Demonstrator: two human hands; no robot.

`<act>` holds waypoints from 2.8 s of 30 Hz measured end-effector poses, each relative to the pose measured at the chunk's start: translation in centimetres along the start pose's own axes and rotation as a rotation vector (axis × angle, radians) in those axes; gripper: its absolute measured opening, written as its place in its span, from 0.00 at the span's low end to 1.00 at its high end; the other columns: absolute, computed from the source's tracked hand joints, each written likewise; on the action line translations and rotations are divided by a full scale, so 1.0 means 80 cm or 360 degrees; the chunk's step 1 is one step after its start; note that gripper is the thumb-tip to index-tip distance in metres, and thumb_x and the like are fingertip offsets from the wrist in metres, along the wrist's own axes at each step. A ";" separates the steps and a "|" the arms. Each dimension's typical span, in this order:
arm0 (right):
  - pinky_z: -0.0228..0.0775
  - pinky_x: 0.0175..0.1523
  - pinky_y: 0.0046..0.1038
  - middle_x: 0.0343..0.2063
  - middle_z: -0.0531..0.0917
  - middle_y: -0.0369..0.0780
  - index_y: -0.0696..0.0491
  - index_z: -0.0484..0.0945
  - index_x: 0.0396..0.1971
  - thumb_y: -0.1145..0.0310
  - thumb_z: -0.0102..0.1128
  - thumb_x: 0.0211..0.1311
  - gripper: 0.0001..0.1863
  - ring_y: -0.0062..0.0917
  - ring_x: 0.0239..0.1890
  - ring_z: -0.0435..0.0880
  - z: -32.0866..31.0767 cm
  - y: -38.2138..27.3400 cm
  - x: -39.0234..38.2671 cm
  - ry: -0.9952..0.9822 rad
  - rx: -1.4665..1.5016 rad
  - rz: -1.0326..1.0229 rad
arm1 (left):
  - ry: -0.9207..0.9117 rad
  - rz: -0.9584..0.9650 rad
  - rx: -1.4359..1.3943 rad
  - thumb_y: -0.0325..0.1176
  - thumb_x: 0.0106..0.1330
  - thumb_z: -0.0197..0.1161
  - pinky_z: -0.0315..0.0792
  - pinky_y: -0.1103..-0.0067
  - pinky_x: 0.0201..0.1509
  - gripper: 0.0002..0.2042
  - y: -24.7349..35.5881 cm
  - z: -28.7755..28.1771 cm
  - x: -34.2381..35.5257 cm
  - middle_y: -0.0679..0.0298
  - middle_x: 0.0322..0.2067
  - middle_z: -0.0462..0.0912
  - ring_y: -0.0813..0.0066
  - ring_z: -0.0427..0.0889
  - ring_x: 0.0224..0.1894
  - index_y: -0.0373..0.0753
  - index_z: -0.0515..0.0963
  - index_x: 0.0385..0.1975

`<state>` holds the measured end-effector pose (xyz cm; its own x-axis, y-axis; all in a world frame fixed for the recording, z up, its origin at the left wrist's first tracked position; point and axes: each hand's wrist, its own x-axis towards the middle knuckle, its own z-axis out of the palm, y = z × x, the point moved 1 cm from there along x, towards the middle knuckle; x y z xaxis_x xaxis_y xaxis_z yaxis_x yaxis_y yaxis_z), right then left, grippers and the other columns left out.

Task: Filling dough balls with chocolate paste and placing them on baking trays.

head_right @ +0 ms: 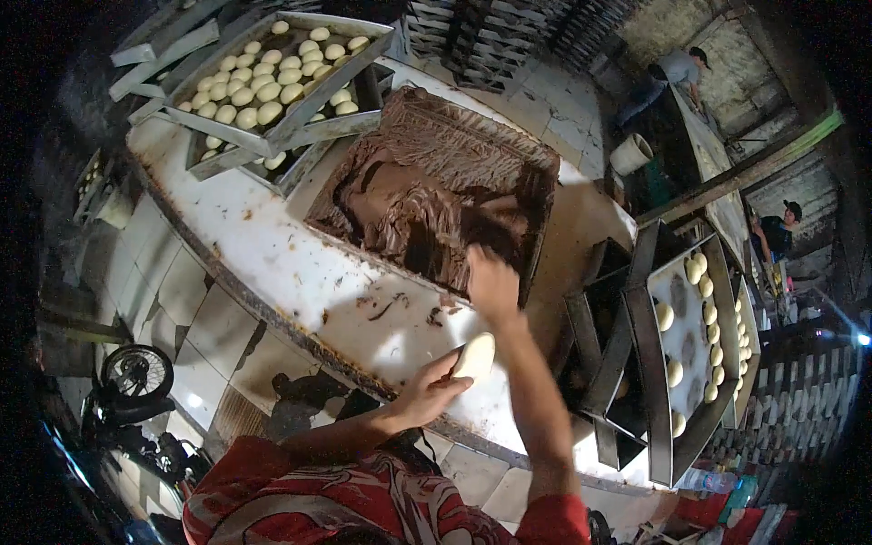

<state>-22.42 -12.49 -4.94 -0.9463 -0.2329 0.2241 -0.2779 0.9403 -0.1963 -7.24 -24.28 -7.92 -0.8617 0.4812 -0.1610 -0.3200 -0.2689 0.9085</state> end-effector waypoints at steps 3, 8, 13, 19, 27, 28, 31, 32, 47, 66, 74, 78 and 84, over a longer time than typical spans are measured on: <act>0.75 0.29 0.34 0.27 0.81 0.43 0.52 0.72 0.41 0.72 0.46 0.56 0.12 0.37 0.26 0.82 0.030 0.063 0.066 -0.0222 -0.0591 -0.0183 | -0.0217 -0.0112 -0.0537 0.31 0.61 0.58 0.65 0.80 0.51 0.26 0.040 -0.024 0.019 0.62 0.47 0.73 0.76 0.71 0.47 0.37 0.59 0.60; 0.74 0.32 0.33 0.26 0.82 0.45 0.50 0.75 0.40 0.72 0.47 0.53 0.14 0.33 0.31 0.83 -0.001 0.031 0.058 -0.0937 -0.0640 -0.0482 | 0.0484 -0.0170 -0.0594 0.33 0.64 0.55 0.65 0.78 0.53 0.18 0.047 -0.103 0.007 0.61 0.44 0.76 0.73 0.73 0.47 0.32 0.69 0.51; 0.74 0.34 0.35 0.27 0.81 0.46 0.51 0.76 0.33 0.67 0.48 0.56 0.09 0.39 0.33 0.81 -0.025 0.009 0.040 -0.0958 -0.0267 -0.0489 | 0.0854 -0.0195 -0.0871 0.31 0.65 0.50 0.64 0.78 0.57 0.17 0.022 -0.103 0.024 0.58 0.50 0.74 0.71 0.73 0.51 0.31 0.68 0.52; 0.70 0.38 0.32 0.26 0.78 0.47 0.54 0.77 0.38 0.73 0.54 0.57 0.09 0.40 0.31 0.78 -0.090 -0.054 -0.033 -0.0147 0.0971 -0.0269 | 0.0869 -0.0037 -0.1576 0.34 0.69 0.39 0.68 0.68 0.58 0.16 0.078 -0.077 0.025 0.56 0.45 0.75 0.64 0.74 0.49 0.32 0.70 0.46; 0.67 0.40 0.33 0.29 0.71 0.42 0.57 0.74 0.40 0.89 0.44 0.49 0.19 0.34 0.33 0.70 0.048 0.059 -0.166 0.0608 0.0975 0.0219 | 0.0652 0.0690 -0.1603 0.27 0.61 0.44 0.64 0.64 0.62 0.19 0.125 0.014 -0.058 0.48 0.46 0.72 0.59 0.71 0.52 0.22 0.63 0.49; 0.66 0.40 0.33 0.29 0.70 0.42 0.58 0.72 0.48 0.88 0.43 0.50 0.23 0.32 0.32 0.69 0.020 0.055 -0.186 0.0500 0.0861 0.0413 | 0.0806 0.0684 -0.1183 0.27 0.60 0.46 0.65 0.64 0.61 0.21 0.126 0.031 -0.073 0.49 0.47 0.72 0.60 0.71 0.52 0.27 0.60 0.54; 0.66 0.41 0.33 0.32 0.72 0.45 0.60 0.67 0.53 0.87 0.42 0.51 0.25 0.31 0.35 0.71 0.055 0.069 -0.219 0.0647 0.0804 0.0381 | 0.0944 0.0716 -0.0732 0.27 0.59 0.47 0.65 0.64 0.60 0.25 0.112 0.073 -0.099 0.53 0.49 0.71 0.62 0.72 0.51 0.36 0.56 0.59; 0.67 0.40 0.32 0.32 0.75 0.47 0.59 0.73 0.47 0.83 0.44 0.55 0.19 0.29 0.34 0.74 0.047 0.064 -0.218 0.0949 0.0455 0.0142 | 0.0829 0.0698 -0.0813 0.27 0.59 0.49 0.65 0.65 0.58 0.27 0.093 0.072 -0.102 0.57 0.50 0.70 0.64 0.73 0.49 0.43 0.54 0.60; 0.72 0.39 0.33 0.35 0.76 0.44 0.57 0.73 0.34 0.74 0.61 0.49 0.11 0.38 0.37 0.77 -0.188 0.019 -0.450 -0.0022 0.0525 -0.0810 | 0.0456 -0.0183 -0.1457 0.19 0.58 0.40 0.74 0.73 0.45 0.17 -0.057 0.230 -0.165 0.50 0.43 0.75 0.66 0.77 0.41 0.34 0.64 0.49; 0.62 0.53 0.34 0.43 0.72 0.50 0.63 0.73 0.40 0.70 0.48 0.60 0.13 0.39 0.45 0.71 -0.188 0.561 -0.840 0.0956 0.0768 0.1398 | -0.0823 0.0814 0.2063 0.33 0.57 0.56 0.36 0.52 0.66 0.26 -0.384 0.760 0.064 0.50 0.62 0.54 0.54 0.45 0.67 0.37 0.62 0.57; 0.61 0.44 0.40 0.32 0.75 0.43 0.54 0.73 0.30 0.77 0.57 0.40 0.11 0.38 0.38 0.73 -0.200 0.505 -0.808 0.0345 0.0310 0.0165 | -0.1665 0.0700 0.1225 0.29 0.60 0.59 0.65 0.72 0.60 0.17 0.006 0.683 -0.003 0.54 0.52 0.71 0.62 0.69 0.56 0.32 0.71 0.48; 0.59 0.39 0.41 0.26 0.72 0.47 0.56 0.72 0.23 0.74 0.51 0.50 0.03 0.41 0.32 0.67 -0.194 0.604 -0.781 0.0524 -0.0134 0.0743 | -0.1169 0.1051 0.2067 0.35 0.63 0.53 0.67 0.67 0.53 0.14 0.075 0.676 0.122 0.55 0.41 0.75 0.63 0.74 0.47 0.33 0.73 0.43; 0.60 0.46 0.41 0.30 0.75 0.47 0.58 0.74 0.26 0.71 0.53 0.51 0.06 0.42 0.39 0.69 -0.167 0.508 -0.722 0.0592 0.0171 0.1045 | -0.1570 0.1046 0.2517 0.33 0.56 0.56 0.65 0.67 0.53 0.19 0.011 0.678 0.283 0.51 0.45 0.71 0.53 0.69 0.50 0.40 0.71 0.49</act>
<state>23.14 42.46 -13.11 -0.8100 0.4831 0.3325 0.2905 0.8231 -0.4880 -5.64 31.62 10.17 -0.0223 0.9997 0.0116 0.9567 0.0179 0.2905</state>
